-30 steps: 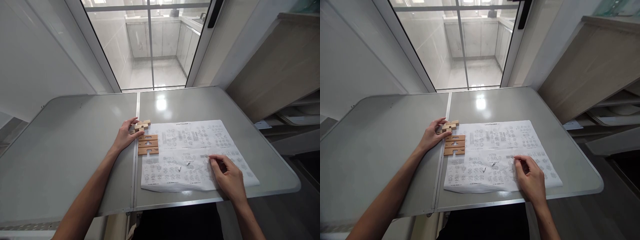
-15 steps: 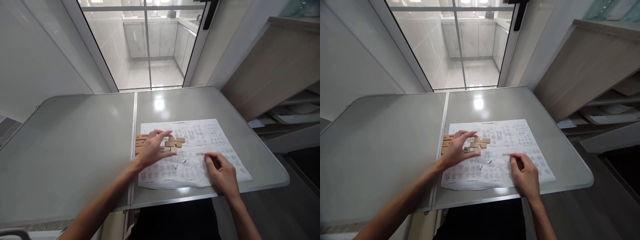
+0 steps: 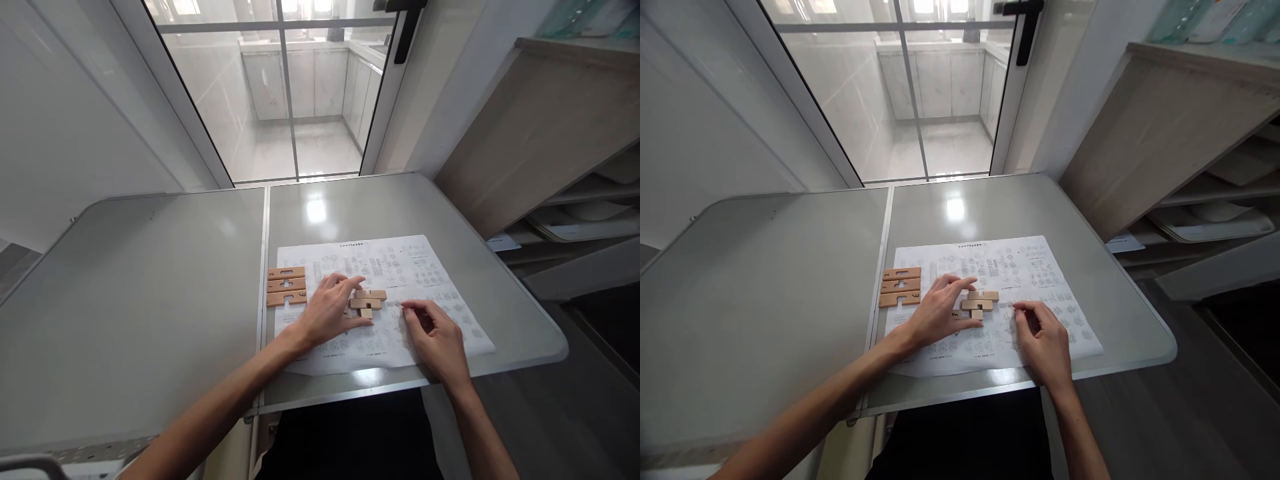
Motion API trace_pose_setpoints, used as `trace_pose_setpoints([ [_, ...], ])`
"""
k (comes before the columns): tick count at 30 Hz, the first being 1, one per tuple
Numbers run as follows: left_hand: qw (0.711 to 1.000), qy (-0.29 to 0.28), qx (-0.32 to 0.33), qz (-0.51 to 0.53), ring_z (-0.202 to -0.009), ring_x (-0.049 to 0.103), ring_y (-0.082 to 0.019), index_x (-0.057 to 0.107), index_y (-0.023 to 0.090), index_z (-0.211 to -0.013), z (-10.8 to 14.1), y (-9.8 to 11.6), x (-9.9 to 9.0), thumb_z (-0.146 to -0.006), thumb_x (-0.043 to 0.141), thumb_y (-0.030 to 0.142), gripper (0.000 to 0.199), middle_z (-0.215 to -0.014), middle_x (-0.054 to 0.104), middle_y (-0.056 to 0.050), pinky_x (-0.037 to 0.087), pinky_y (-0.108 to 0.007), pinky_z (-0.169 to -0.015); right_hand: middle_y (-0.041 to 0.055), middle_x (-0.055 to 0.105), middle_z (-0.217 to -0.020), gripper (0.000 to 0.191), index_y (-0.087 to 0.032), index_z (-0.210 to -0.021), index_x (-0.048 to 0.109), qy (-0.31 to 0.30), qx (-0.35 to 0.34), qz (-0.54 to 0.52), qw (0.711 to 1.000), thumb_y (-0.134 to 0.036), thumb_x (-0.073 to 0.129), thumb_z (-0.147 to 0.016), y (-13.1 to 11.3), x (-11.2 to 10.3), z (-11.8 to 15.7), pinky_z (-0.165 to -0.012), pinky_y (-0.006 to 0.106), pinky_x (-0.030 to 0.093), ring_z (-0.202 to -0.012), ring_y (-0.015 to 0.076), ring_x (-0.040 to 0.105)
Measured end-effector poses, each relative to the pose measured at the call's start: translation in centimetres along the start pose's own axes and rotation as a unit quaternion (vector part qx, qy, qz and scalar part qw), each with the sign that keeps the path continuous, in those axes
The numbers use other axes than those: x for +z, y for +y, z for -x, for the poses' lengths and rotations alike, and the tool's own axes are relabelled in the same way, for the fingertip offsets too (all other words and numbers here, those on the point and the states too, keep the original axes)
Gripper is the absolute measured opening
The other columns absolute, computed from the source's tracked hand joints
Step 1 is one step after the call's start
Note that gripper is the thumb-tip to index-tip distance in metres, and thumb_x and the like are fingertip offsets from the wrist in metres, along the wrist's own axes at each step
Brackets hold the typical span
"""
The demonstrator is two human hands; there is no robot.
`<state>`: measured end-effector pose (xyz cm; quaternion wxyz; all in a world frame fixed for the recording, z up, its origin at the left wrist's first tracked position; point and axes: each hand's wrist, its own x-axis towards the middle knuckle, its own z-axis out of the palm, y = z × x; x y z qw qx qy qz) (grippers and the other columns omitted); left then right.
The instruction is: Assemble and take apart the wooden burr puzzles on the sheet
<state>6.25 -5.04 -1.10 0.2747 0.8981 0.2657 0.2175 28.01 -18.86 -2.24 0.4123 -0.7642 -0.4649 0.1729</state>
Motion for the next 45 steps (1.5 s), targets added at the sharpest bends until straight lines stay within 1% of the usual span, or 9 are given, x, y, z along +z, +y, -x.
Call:
trace_pose_setpoints([
  [7,0.998,0.009,0.034,-0.043,-0.132,0.06,-0.037,0.049,0.022,-0.145,0.4,-0.4,-1.0,-0.078,0.092,0.061,0.089,-0.139,0.065,-0.016,0.055,-0.057,-0.108,0.0067,0.078,-0.096,0.029,-0.023,-0.103,0.077,-0.001,-0.015,0.016,1.0,-0.046,0.061,-0.102,-0.3,-0.1,-0.1,-0.076,0.037,0.055,-0.078,0.0236,0.067],
  [13,0.996,0.022,0.046,-0.078,-0.122,0.063,-0.035,0.062,0.021,-0.115,1.7,-1.4,-2.2,-0.082,0.087,0.062,0.058,-0.125,0.067,-0.014,0.057,-0.053,-0.102,0.0082,0.073,-0.108,0.027,-0.023,-0.116,0.073,-0.038,-0.086,0.019,0.995,-0.043,0.058,-0.105,-0.9,0.0,-0.7,-0.076,0.036,0.057,-0.086,0.0225,0.068],
  [20,0.993,0.014,0.081,-0.086,-0.124,0.061,-0.03,0.072,0.025,-0.105,2.6,-2.3,-2.7,-0.097,0.078,0.05,0.027,-0.119,0.072,-0.008,0.054,-0.05,-0.106,0.0121,0.067,-0.128,0.037,-0.025,-0.138,0.069,-0.096,-0.154,0.041,0.983,-0.044,0.057,-0.108,-1.0,1.3,-2.4,-0.078,0.039,0.062,-0.093,0.0233,0.071],
  [27,0.992,0.01,0.099,-0.077,-0.12,0.064,-0.029,0.073,0.023,-0.111,2.5,-2.4,-2.9,-0.099,0.077,0.042,0.022,-0.12,0.074,-0.008,0.056,-0.048,-0.102,0.0107,0.071,-0.125,0.028,-0.025,-0.124,0.073,-0.125,-0.173,0.069,0.975,-0.041,0.055,-0.11,-1.7,1.6,-3.5,-0.08,0.042,0.064,-0.088,0.0234,0.074],
  [32,0.993,-0.001,0.094,-0.069,-0.117,0.066,-0.028,0.073,0.024,-0.11,2.4,-2.2,-3.2,-0.1,0.076,0.042,0.022,-0.118,0.074,-0.008,0.057,-0.048,-0.101,0.0101,0.075,-0.124,0.022,-0.025,-0.122,0.071,-0.075,-0.23,0.054,0.969,-0.036,0.054,-0.112,-1.9,1.5,-3.2,-0.074,0.04,0.066,-0.093,0.0241,0.076],
  [35,0.995,-0.001,0.084,-0.055,-0.117,0.066,-0.03,0.072,0.023,-0.113,2.4,-2.0,-3.4,-0.096,0.079,0.051,0.033,-0.119,0.075,-0.009,0.056,-0.049,-0.101,0.0093,0.076,-0.124,0.02,-0.027,-0.126,0.071,-0.021,-0.292,0.027,0.956,-0.027,0.058,-0.111,-2.2,1.5,-2.7,-0.08,0.04,0.069,-0.105,0.0249,0.077],
  [38,0.999,0.029,0.043,-0.017,-0.109,0.068,-0.03,0.068,0.022,-0.115,2.4,-1.6,-3.5,-0.092,0.08,0.06,0.046,-0.112,0.075,-0.01,0.056,-0.048,-0.098,0.0074,0.077,-0.123,0.026,-0.03,-0.129,0.071,0.016,-0.34,0.01,0.94,-0.018,0.064,-0.107,-2.9,1.6,-2.2,-0.089,0.043,0.071,-0.113,0.0251,0.078],
  [41,0.995,0.063,-0.01,0.076,-0.093,0.07,-0.025,0.065,0.022,-0.117,2.4,-0.9,-3.6,-0.095,0.076,0.061,0.045,-0.101,0.074,-0.007,0.057,-0.042,-0.089,0.0062,0.078,-0.119,0.032,-0.032,-0.128,0.072,0.04,-0.369,-0.005,0.928,-0.012,0.068,-0.104,-4.0,1.9,-1.6,-0.092,0.044,0.071,-0.11,0.0247,0.08],
  [45,0.967,0.041,-0.062,0.243,-0.08,0.069,-0.019,0.065,0.022,-0.121,2.3,-0.1,-3.7,-0.106,0.059,0.056,0.037,-0.087,0.074,-0.003,0.056,-0.036,-0.079,0.0056,0.079,-0.116,0.036,-0.033,-0.127,0.072,0.058,-0.388,-0.029,0.919,-0.007,0.069,-0.101,-5.5,2.6,-0.8,-0.088,0.042,0.072,-0.105,0.0243,0.081],
])
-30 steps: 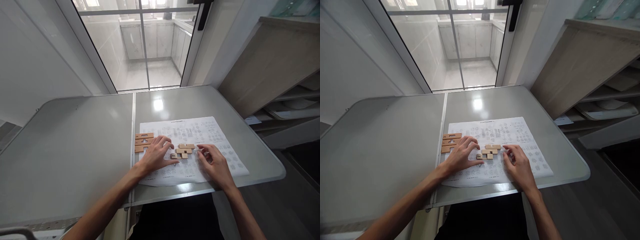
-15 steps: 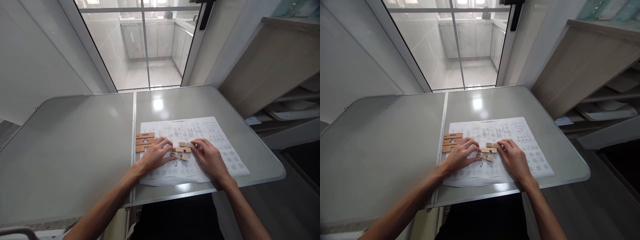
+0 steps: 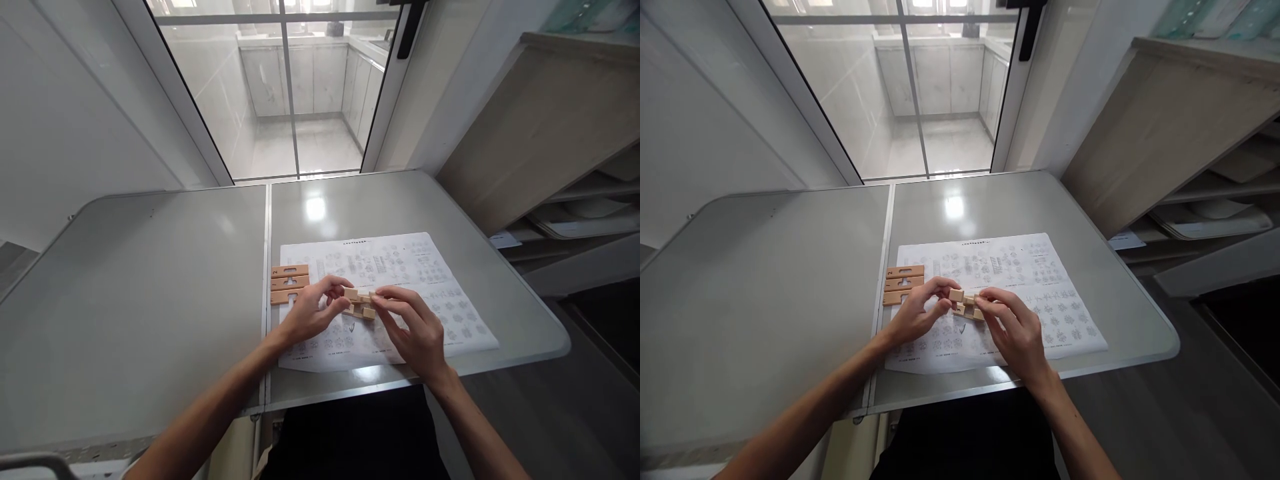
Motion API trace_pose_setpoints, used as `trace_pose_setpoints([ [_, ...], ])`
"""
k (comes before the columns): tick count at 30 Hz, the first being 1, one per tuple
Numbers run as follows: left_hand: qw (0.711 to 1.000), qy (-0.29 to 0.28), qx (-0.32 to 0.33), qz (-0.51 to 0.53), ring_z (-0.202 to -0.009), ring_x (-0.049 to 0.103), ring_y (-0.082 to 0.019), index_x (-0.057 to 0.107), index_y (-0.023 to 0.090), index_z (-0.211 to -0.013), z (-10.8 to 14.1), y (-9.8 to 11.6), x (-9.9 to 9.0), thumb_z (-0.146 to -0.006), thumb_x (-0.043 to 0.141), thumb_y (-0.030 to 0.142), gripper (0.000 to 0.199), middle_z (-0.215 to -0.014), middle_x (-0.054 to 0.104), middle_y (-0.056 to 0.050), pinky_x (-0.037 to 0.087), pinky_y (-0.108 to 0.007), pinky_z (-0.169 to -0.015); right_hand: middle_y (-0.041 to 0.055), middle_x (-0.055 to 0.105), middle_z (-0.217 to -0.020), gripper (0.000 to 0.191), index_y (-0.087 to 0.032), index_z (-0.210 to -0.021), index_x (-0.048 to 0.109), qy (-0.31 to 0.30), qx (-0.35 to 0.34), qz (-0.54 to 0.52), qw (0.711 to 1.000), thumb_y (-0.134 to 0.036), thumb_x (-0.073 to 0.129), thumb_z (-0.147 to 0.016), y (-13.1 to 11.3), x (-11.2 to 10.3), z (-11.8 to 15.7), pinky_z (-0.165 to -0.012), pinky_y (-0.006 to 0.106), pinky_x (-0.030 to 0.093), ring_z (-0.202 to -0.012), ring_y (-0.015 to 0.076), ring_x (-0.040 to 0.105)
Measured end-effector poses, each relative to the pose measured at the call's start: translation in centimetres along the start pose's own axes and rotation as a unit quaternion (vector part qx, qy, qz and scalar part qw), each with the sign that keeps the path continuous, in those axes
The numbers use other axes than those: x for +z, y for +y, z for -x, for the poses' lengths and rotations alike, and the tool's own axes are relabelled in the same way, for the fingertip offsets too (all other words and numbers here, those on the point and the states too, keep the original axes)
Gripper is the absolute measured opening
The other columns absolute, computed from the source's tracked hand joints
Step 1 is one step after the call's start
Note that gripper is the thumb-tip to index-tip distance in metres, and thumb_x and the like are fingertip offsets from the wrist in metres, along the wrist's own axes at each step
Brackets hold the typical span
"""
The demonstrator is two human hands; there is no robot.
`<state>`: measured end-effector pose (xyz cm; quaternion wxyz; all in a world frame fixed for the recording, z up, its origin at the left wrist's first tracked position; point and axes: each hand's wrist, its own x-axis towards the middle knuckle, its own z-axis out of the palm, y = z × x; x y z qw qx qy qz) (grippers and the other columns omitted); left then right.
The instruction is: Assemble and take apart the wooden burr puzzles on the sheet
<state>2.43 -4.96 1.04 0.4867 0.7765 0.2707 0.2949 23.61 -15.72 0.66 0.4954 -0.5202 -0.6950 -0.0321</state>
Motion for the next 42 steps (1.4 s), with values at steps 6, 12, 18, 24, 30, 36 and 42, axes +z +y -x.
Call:
trace_pose_setpoints([
  [6,0.991,0.012,-0.039,0.128,-0.076,0.071,-0.017,0.069,0.021,-0.115,0.2,0.3,0.3,-0.107,0.061,0.052,0.033,-0.09,0.075,-0.005,0.059,-0.034,-0.075,0.0068,0.072,-0.118,0.038,-0.032,-0.128,0.066,0.003,0.018,-0.02,1.0,-0.006,0.066,-0.102,-1.2,0.5,-0.4,-0.08,0.04,0.071,-0.104,0.0238,0.077],
  [12,0.988,0.086,-0.058,0.117,-0.077,0.07,-0.017,0.07,0.02,-0.113,-0.1,-0.1,0.4,-0.107,0.06,0.052,0.033,-0.086,0.075,-0.005,0.057,-0.033,-0.073,0.011,0.066,-0.125,0.02,-0.027,-0.127,0.064,-0.088,0.156,-0.011,0.984,-0.027,0.061,-0.107,0.3,0.3,-0.2,-0.09,0.047,0.067,-0.11,0.028,0.071],
  [18,0.979,0.165,-0.038,-0.114,-0.087,0.069,-0.021,0.071,0.02,-0.112,-0.3,-1.1,0.3,-0.109,0.058,0.044,0.027,-0.087,0.075,-0.005,0.054,-0.037,-0.086,0.0131,0.069,-0.131,0.027,-0.026,-0.13,0.068,-0.2,0.232,-0.011,0.952,-0.039,0.057,-0.109,2.1,-0.1,0.9,-0.105,0.053,0.059,-0.123,0.0337,0.067],
  [24,0.956,0.137,-0.013,-0.26,-0.098,0.068,-0.025,0.074,0.018,-0.113,-0.2,-1.8,0.4,-0.107,0.064,0.038,0.023,-0.097,0.075,-0.008,0.052,-0.043,-0.094,0.0107,0.072,-0.123,0.024,-0.027,-0.117,0.074,-0.234,0.27,-0.024,0.934,-0.043,0.06,-0.107,2.8,-0.3,0.4,-0.098,0.048,0.06,-0.114,0.0316,0.071],
  [30,0.942,0.116,0.0,-0.316,-0.095,0.067,-0.025,0.074,0.017,-0.111,-0.3,-2.1,0.4,-0.107,0.067,0.037,0.022,-0.091,0.076,-0.006,0.051,-0.043,-0.095,0.0083,0.076,-0.111,0.032,-0.026,-0.108,0.075,-0.234,0.325,-0.073,0.913,-0.054,0.059,-0.106,2.5,-1.0,-0.5,-0.084,0.042,0.058,-0.095,0.0272,0.072],
  [36,0.929,0.077,0.035,-0.361,-0.091,0.066,-0.025,0.073,0.016,-0.105,-0.5,-3.3,0.8,-0.107,0.066,0.04,0.026,-0.086,0.075,-0.006,0.051,-0.04,-0.089,0.0063,0.073,-0.099,0.047,-0.023,-0.116,0.074,-0.222,0.442,-0.203,0.845,-0.066,0.06,-0.103,0.8,-1.6,-1.5,-0.076,0.035,0.054,-0.084,0.0223,0.065],
  [42,0.948,0.114,0.067,-0.289,-0.08,0.063,-0.021,0.071,0.015,-0.111,-0.4,-2.2,0.6,-0.112,0.055,0.038,0.027,-0.081,0.07,-0.004,0.049,-0.036,-0.082,-0.0014,0.056,-0.077,0.045,-0.023,-0.098,0.068,-0.237,0.462,-0.296,0.802,-0.067,0.059,-0.103,-0.5,-1.3,-3.1,-0.074,0.031,0.048,-0.074,0.0177,0.053],
])
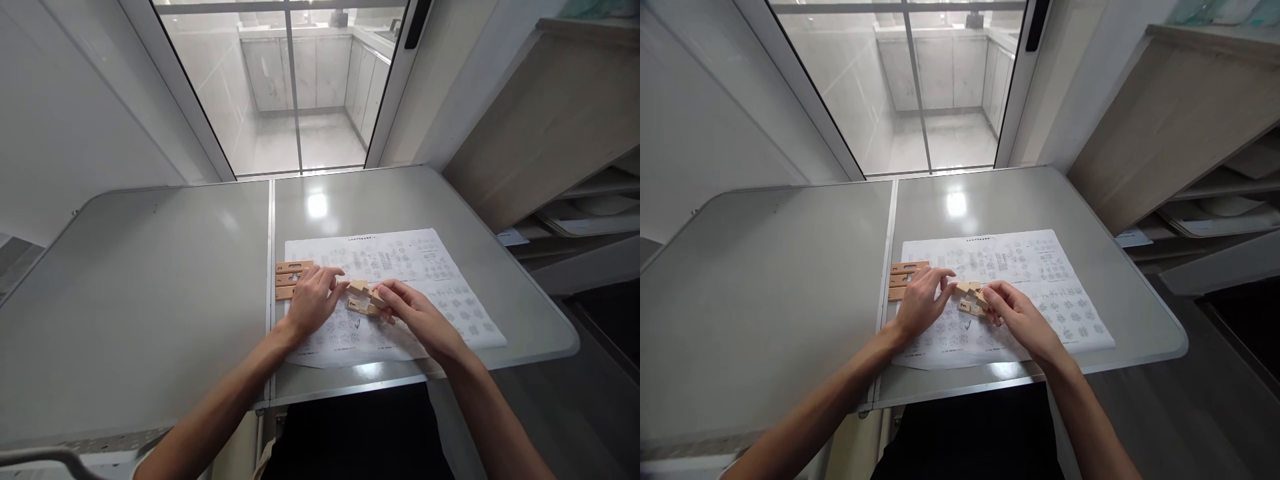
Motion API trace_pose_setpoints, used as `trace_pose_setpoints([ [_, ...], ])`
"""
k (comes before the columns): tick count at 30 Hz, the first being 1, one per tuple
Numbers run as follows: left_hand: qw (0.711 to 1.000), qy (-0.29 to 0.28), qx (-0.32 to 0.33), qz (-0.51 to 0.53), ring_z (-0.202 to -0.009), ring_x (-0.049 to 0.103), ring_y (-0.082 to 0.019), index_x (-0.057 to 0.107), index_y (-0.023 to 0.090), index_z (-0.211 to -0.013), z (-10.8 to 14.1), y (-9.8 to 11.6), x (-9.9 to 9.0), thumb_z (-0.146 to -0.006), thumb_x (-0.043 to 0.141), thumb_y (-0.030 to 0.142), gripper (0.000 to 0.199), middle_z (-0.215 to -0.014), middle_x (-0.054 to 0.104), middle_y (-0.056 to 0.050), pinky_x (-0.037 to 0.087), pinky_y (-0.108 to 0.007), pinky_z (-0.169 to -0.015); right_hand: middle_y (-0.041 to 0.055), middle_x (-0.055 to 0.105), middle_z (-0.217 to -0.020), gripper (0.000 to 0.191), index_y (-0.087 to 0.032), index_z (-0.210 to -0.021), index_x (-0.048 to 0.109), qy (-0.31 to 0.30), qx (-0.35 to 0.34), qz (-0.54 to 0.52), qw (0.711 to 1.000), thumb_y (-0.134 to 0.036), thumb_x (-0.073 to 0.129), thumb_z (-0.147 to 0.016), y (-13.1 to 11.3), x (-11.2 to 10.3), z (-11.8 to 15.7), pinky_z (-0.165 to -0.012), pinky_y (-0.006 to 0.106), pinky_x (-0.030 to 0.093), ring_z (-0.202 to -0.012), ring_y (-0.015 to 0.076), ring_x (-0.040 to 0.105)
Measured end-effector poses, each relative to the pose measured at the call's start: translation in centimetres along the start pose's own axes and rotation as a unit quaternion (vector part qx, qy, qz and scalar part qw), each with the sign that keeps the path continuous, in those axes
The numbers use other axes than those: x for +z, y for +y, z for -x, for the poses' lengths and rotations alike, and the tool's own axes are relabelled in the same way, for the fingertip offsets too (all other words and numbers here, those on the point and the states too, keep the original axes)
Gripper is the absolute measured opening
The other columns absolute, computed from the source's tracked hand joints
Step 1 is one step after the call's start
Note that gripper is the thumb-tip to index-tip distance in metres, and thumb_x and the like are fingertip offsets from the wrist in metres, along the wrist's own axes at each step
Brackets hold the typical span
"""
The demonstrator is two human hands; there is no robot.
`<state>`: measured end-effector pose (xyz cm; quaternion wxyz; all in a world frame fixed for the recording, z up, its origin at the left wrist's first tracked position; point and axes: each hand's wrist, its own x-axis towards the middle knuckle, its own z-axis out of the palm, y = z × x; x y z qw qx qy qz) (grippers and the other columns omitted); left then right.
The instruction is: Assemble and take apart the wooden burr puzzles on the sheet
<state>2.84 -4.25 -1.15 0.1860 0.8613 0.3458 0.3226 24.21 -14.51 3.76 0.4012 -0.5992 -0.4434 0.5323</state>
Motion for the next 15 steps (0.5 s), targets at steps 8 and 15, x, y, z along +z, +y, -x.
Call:
trace_pose_setpoints([
  [8,0.945,-0.162,-0.07,0.274,-0.062,0.052,-0.012,0.071,0.018,-0.113,-0.2,1.6,-1.6,-0.107,0.059,0.047,0.033,-0.072,0.062,0.002,0.041,-0.025,-0.062,-0.0055,0.049,-0.062,0.048,-0.022,-0.095,0.063,-0.035,0.04,-0.017,0.998,-0.07,0.062,-0.1,-1.4,0.5,-0.4,-0.066,0.03,0.042,-0.063,0.0152,0.046],
  [15,0.871,-0.19,-0.156,0.424,-0.059,0.043,-0.011,0.056,0.018,-0.083,-0.6,2.3,-1.8,-0.112,0.04,0.059,0.052,-0.066,0.05,0.003,0.038,-0.027,-0.062,0.0007,0.064,-0.079,0.046,-0.023,-0.098,0.065,0.054,-0.048,0.029,0.997,-0.069,0.059,-0.103,-0.2,0.5,-0.2,-0.067,0.032,0.049,-0.068,0.0174,0.057],
])
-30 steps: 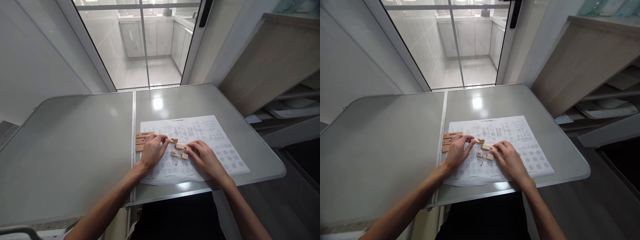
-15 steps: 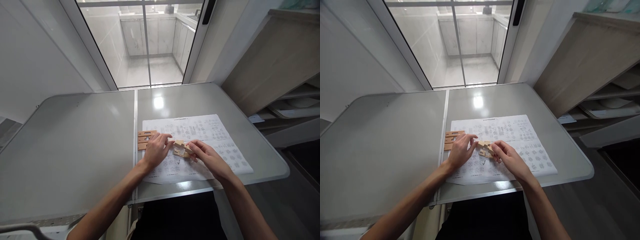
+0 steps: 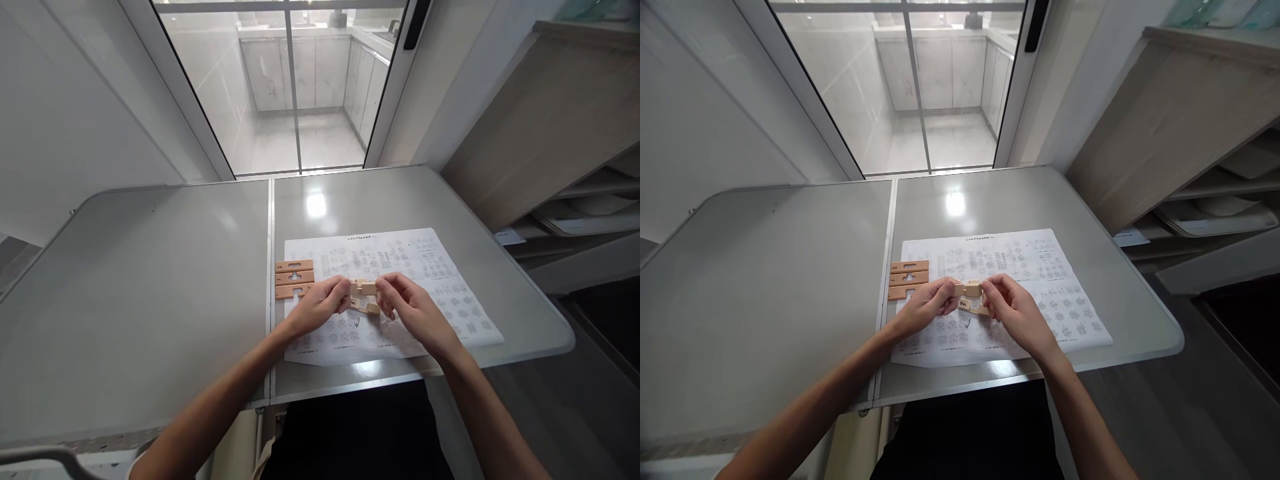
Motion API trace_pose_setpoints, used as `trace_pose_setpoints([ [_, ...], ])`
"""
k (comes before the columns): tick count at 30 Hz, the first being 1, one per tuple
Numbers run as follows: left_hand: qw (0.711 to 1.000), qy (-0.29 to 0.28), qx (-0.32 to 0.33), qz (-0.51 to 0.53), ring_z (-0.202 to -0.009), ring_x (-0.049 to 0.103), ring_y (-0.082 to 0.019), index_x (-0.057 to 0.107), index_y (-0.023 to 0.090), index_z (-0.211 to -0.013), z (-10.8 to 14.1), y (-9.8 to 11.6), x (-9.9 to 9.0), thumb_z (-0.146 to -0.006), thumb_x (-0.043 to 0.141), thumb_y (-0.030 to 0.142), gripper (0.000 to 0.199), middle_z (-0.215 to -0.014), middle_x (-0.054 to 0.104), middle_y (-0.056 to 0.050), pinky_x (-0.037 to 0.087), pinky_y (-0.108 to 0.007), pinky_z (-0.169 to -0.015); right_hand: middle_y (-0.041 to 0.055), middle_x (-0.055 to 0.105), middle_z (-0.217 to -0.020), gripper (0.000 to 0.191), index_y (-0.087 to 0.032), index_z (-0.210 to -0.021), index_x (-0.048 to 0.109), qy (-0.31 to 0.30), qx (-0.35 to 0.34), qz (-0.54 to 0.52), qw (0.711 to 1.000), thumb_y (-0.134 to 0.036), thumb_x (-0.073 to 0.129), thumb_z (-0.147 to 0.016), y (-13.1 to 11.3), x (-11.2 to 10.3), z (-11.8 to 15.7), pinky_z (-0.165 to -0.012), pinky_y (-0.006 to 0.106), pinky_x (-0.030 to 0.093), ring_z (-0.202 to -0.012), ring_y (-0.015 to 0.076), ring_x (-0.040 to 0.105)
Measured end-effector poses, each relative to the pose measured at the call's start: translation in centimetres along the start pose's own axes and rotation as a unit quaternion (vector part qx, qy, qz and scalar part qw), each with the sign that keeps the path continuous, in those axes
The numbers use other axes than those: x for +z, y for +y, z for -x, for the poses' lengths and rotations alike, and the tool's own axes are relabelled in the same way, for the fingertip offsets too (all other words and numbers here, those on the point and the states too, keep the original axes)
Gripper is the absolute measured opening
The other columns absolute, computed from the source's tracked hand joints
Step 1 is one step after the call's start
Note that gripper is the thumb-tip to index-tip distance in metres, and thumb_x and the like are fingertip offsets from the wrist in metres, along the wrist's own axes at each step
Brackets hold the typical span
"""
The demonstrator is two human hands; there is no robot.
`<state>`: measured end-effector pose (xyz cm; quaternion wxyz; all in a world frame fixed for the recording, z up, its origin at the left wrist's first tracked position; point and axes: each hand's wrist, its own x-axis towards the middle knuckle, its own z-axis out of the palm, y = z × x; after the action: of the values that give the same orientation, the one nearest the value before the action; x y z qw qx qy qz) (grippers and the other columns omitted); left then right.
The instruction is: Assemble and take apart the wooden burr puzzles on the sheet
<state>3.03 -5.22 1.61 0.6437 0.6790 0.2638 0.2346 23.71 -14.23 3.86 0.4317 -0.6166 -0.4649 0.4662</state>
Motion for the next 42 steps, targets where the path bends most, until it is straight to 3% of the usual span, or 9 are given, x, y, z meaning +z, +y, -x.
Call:
trace_pose_setpoints([
  [4,0.996,0.013,-0.038,0.084,-0.056,0.035,-0.01,0.058,0.017,-0.091,-0.3,-0.1,-0.1,-0.11,0.039,0.066,0.056,-0.065,0.046,0.004,0.03,-0.026,-0.055,0.006,0.073,-0.09,0.042,-0.024,-0.1,0.069,0.077,-0.049,0.146,0.985,-0.064,0.059,-0.104,1.1,-0.1,0.2,-0.066,0.034,0.05,-0.076,0.022,0.065],
  [9,0.989,0.057,-0.046,0.13,-0.054,0.033,-0.009,0.061,0.015,-0.109,-0.4,-0.3,-0.2,-0.107,0.046,0.067,0.054,-0.07,0.047,0.004,0.025,-0.025,-0.05,0.0078,0.075,-0.1,0.036,-0.024,-0.104,0.069,0.047,-0.093,0.227,0.968,-0.057,0.056,-0.108,2.5,-0.3,0.3,-0.072,0.038,0.055,-0.08,0.024,0.067],
  [15,0.982,0.133,-0.032,0.131,-0.054,0.043,-0.008,0.058,0.016,-0.124,-0.4,0.1,-0.1,-0.108,0.051,0.06,0.048,-0.08,0.057,0.001,0.031,-0.024,-0.05,0.0102,0.071,-0.105,0.034,-0.024,-0.116,0.07,0.068,-0.126,0.241,0.96,-0.054,0.055,-0.108,3.2,-0.1,0.0,-0.075,0.041,0.059,-0.082,0.0247,0.068],
  [19,0.979,0.17,-0.013,0.111,-0.051,0.043,-0.007,0.057,0.015,-0.125,-0.6,-0.3,-0.2,-0.109,0.05,0.058,0.047,-0.077,0.058,0.003,0.034,-0.023,-0.048,0.0099,0.069,-0.114,0.034,-0.024,-0.129,0.072,0.039,-0.119,0.241,0.962,-0.048,0.058,-0.108,3.2,0.1,-1.3,-0.079,0.041,0.061,-0.082,0.0223,0.07],
  [22,0.98,0.169,-0.007,0.109,-0.049,0.043,-0.007,0.056,0.016,-0.125,-0.7,-0.8,-0.3,-0.11,0.049,0.057,0.045,-0.076,0.059,0.004,0.035,-0.022,-0.046,0.0092,0.069,-0.118,0.033,-0.025,-0.129,0.074,0.011,-0.112,0.261,0.959,-0.046,0.062,-0.107,3.2,0.2,-2.5,-0.08,0.04,0.06,-0.084,0.0222,0.071],
  [27,0.983,0.17,-0.01,0.065,-0.046,0.046,-0.007,0.053,0.016,-0.13,-0.5,-1.3,-0.3,-0.11,0.047,0.057,0.046,-0.076,0.062,0.004,0.039,-0.022,-0.045,0.0072,0.075,-0.114,0.021,-0.027,-0.113,0.077,0.005,-0.152,0.316,0.936,-0.042,0.063,-0.107,2.9,0.1,-2.9,-0.074,0.04,0.059,-0.083,0.0235,0.074],
  [34,0.984,0.17,-0.05,-0.027,-0.042,0.047,-0.009,0.053,0.016,-0.132,-0.1,-1.1,0.3,-0.11,0.042,0.06,0.051,-0.074,0.066,0.004,0.039,-0.023,-0.045,0.0082,0.08,-0.125,0.021,-0.03,-0.118,0.076,0.045,-0.261,0.269,0.926,-0.035,0.057,-0.111,3.3,-0.9,-0.3,-0.086,0.045,0.067,-0.108,0.0276,0.079],
  [42,0.977,0.129,-0.06,-0.158,-0.054,0.057,-0.015,0.056,0.018,-0.123,-0.1,-1.0,0.7,-0.111,0.043,0.052,0.039,-0.068,0.066,0.003,0.04,-0.025,-0.054,0.0056,0.083,-0.112,0.011,-0.032,-0.109,0.077,0.129,-0.335,0.225,0.906,-0.025,0.07,-0.104,2.2,-0.6,1.4,-0.08,0.046,0.073,-0.101,0.0271,0.082],
])
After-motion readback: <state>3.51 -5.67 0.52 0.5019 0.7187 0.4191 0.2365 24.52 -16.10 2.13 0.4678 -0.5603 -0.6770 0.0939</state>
